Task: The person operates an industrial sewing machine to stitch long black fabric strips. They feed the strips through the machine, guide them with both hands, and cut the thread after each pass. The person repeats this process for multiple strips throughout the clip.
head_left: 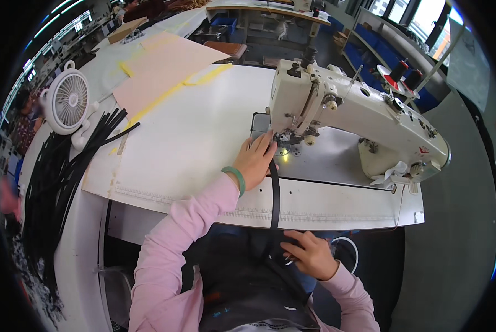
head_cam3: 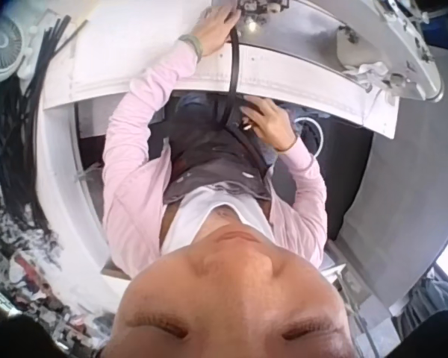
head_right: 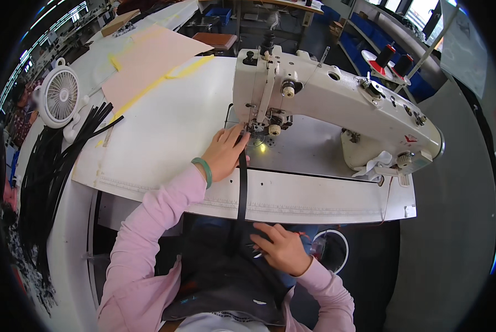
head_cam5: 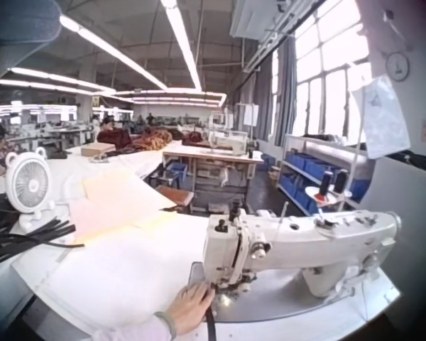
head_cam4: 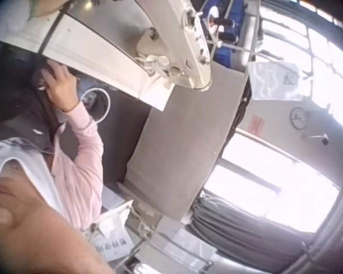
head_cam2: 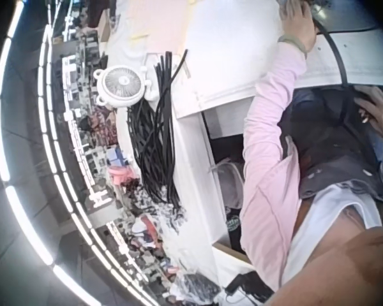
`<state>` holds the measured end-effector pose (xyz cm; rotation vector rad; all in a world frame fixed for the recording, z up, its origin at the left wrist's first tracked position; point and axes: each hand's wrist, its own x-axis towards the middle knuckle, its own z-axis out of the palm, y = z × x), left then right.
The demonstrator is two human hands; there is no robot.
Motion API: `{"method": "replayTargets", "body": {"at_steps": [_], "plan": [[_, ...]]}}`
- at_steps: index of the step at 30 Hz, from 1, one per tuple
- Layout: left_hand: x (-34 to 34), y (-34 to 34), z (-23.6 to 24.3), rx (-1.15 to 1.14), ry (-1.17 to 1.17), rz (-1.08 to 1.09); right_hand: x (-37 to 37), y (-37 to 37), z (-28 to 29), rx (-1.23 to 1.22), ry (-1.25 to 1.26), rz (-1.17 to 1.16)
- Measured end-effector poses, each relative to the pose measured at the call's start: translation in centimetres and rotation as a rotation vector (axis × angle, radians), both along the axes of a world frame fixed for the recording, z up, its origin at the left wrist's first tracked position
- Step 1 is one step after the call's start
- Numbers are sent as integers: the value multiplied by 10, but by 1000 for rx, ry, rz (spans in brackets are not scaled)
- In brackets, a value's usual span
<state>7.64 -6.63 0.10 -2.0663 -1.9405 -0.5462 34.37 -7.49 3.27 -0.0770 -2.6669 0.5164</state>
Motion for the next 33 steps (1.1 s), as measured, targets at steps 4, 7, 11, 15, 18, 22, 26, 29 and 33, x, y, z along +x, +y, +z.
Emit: {"method": "replayTargets", "body": {"at_steps": [4, 7, 11, 15, 18, 22, 26, 29, 33], "plan": [[-3, -11, 8, -17, -20, 53, 57, 116, 21, 222, 535, -721], [-2, -8, 4, 23, -62, -11, 145, 250, 39, -165, 1073, -1123], [-4, -11, -5, 135, -30, -31, 213, 361, 28, -598, 1192, -1148], [5, -11, 1, 183, -173, 41, 280, 427, 24, -395, 1050, -1133], [-2, -16, -1, 154, -228, 114, 282, 447, 55, -164, 574, -1326], [-4, 2, 0, 150, -247, 105, 271, 474, 118, 6, 120, -1273], [4, -1, -2, 99, -83, 116, 267, 494, 139, 59, -110, -1306], [0, 1, 1, 100, -33, 119, 273, 498, 136, -109, 7, -1249], [-4, 7, 12, -15, 34, 153, 271, 496, 136, -13, -38, -1272]]}}
